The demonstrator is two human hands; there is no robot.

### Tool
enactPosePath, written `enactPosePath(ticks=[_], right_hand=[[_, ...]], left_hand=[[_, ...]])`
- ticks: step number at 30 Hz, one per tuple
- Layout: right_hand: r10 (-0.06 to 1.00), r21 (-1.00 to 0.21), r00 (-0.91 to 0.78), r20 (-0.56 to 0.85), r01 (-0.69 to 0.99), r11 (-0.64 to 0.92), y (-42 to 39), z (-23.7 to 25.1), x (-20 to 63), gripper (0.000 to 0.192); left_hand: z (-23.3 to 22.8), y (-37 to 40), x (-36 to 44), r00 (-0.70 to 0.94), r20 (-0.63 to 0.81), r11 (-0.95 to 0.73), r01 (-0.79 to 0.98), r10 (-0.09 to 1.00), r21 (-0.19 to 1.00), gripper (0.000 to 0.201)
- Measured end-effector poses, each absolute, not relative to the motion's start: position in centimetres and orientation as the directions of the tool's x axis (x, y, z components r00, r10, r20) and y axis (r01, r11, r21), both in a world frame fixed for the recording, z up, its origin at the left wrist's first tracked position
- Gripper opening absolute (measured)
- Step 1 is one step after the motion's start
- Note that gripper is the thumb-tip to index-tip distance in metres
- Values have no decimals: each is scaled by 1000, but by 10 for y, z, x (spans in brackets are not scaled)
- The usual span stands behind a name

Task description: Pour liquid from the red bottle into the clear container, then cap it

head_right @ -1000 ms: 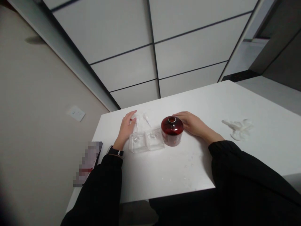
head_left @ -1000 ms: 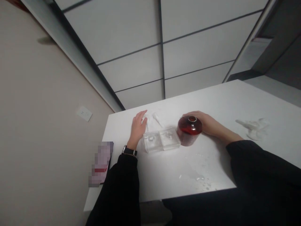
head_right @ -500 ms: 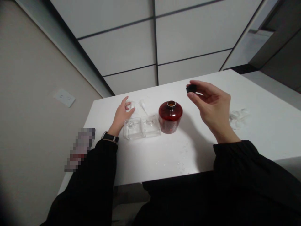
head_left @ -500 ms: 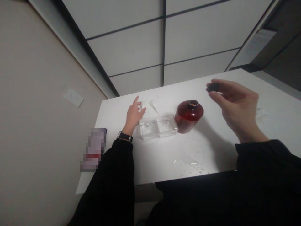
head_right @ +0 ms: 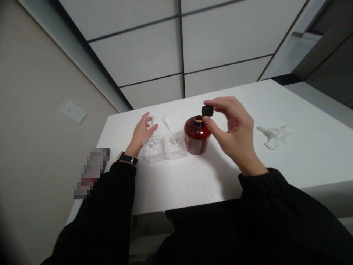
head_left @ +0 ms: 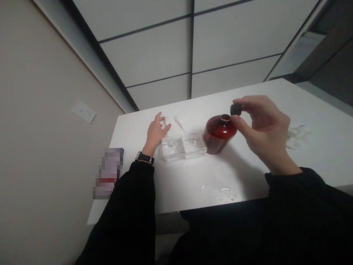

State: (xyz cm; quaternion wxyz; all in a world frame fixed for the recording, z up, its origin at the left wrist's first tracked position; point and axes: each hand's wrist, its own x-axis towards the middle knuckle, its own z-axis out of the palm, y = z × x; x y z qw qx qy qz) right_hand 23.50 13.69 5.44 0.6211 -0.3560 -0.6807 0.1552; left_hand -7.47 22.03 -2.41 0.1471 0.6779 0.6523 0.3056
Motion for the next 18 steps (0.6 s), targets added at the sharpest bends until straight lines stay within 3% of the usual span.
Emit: enactPosePath(ticks=[5,12,18], right_hand=[[682,-629,-8,732,376,680,133,53,232,32],[635,-503,-133,761,498,707,128,58,230,27],[718,-558,-181,672,514,651,124,61,227,23]], left_hand=[[-28,223,-77,-30,237,-122,790,971,601,70],[-28,223,-76,-34,239,-120,791,970,600,69],[-26,222,-74,-33,236,-119,791,971,600,69]])
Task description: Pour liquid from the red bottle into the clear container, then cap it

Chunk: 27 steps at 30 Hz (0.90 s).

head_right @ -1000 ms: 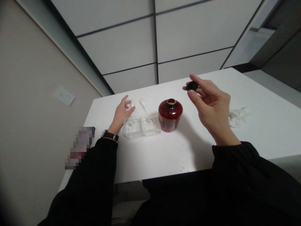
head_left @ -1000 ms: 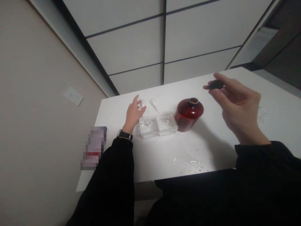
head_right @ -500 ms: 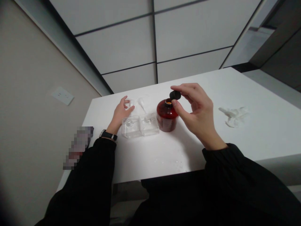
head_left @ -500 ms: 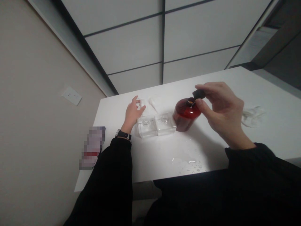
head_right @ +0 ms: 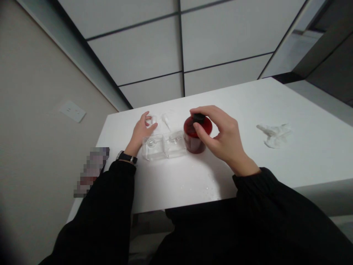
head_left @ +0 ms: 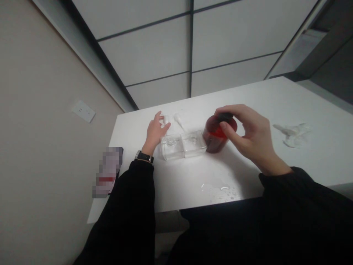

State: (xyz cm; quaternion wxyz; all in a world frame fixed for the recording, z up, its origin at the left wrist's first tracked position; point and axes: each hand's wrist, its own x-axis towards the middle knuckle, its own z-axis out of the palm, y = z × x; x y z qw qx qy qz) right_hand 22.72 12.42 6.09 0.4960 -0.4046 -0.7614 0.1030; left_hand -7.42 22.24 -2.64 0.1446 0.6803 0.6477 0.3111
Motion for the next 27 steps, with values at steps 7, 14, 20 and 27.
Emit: enactPosePath(ticks=[7,14,20,27], right_hand=[[734,-612,-158,661,454,648,125,55,225,23],[754,-706,-48,655,319,633,131,39,225,36],[726,-685,-69,684,283,672,138,34,227,31],[754,-702,-97,650,303,645,136,39,225,20]], left_hand=[[-28,222,-74,-33,242,-123,789,970,602,68],[-28,224,-75,-41,237,-114,789,971,603,68],[-29,224,-75,-43,240,-113,791,970,601,68],[-29,224,-74,-42,244,-117,791,969,601,68]])
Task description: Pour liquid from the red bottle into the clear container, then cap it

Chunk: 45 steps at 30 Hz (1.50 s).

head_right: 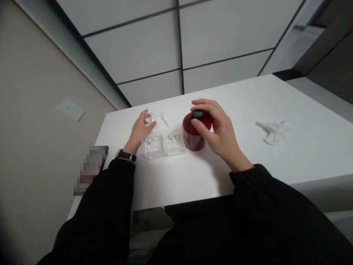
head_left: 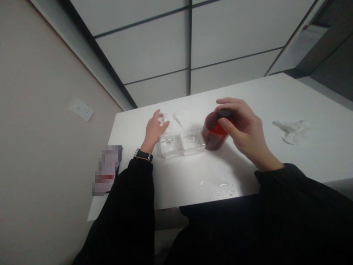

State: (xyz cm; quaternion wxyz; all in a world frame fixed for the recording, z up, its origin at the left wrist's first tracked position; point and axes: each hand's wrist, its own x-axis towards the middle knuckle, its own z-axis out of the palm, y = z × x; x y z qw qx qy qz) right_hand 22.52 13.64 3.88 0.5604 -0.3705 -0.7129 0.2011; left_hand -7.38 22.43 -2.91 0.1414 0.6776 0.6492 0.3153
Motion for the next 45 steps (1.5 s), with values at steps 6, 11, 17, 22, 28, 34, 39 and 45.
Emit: enactPosePath(ticks=[6,11,17,22,28,34,39,45], right_hand=[[785,-765,-77,615,185,618,139,35,225,36],[779,-732,-113,617,281,620,135,42,223,22],[821,-777,-117,558,273,567,136,41,219,29],[853,-815,-118,508,255,521,137,42,219,32],[843,-827,-87,531,161,538,141,40,218,30],[836,-832,-53,547,83,549,142,36,217,24],[848,-845,-40,529,71,530,141,36,215,24],[845,-843,-18,534,61,534,141,35,214,25]], left_hand=[[-25,222,-73,-56,261,-125,770,964,626,64],[-22,221,-71,-65,241,-106,767,968,633,64],[-22,221,-72,-60,226,-97,774,972,625,65],[-23,221,-73,-80,269,-120,749,960,652,66],[-25,225,-72,-134,344,-202,597,929,777,71],[-17,223,-76,-272,355,-283,269,895,921,60],[15,192,-78,-175,357,-364,-11,918,931,56],[39,156,-70,-58,386,-390,-143,921,910,54]])
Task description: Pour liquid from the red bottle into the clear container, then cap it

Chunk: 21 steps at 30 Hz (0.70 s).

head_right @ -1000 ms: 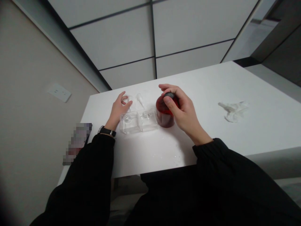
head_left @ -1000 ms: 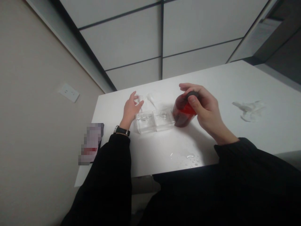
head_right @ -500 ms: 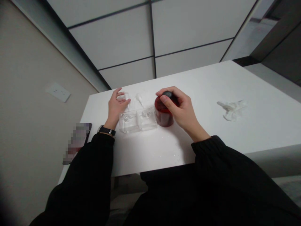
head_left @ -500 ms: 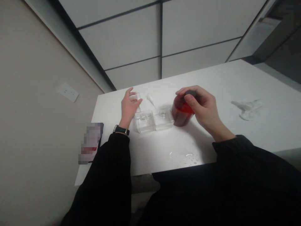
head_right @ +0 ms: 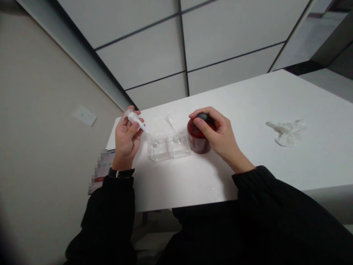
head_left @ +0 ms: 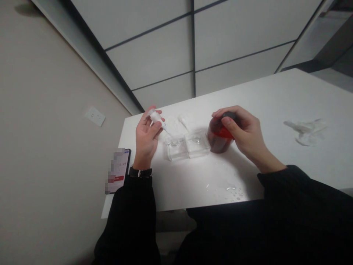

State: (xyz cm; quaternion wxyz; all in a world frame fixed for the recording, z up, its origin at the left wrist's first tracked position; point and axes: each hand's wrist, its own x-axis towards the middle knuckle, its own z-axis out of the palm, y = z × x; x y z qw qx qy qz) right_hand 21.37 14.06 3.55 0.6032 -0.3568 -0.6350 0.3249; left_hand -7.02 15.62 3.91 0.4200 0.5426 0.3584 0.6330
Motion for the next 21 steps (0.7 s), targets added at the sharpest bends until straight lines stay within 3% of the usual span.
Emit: enactPosePath(ticks=[9,14,18,21], right_hand=[[844,-842,-20,537,61,537,141,35,214,24],[842,-839,-22,539,73,539,141,34,214,23],[842,-839,-20,539,73,539,141,34,214,23],[848,-845,-20,530,73,530,140,34,215,23]], left_hand=[[44,133,-66,-8,462,-460,-118,887,880,46],[45,124,-65,42,513,-514,27,857,857,42],[46,119,-63,213,388,-425,164,896,890,42],[47,117,-64,410,242,-379,297,880,877,54]])
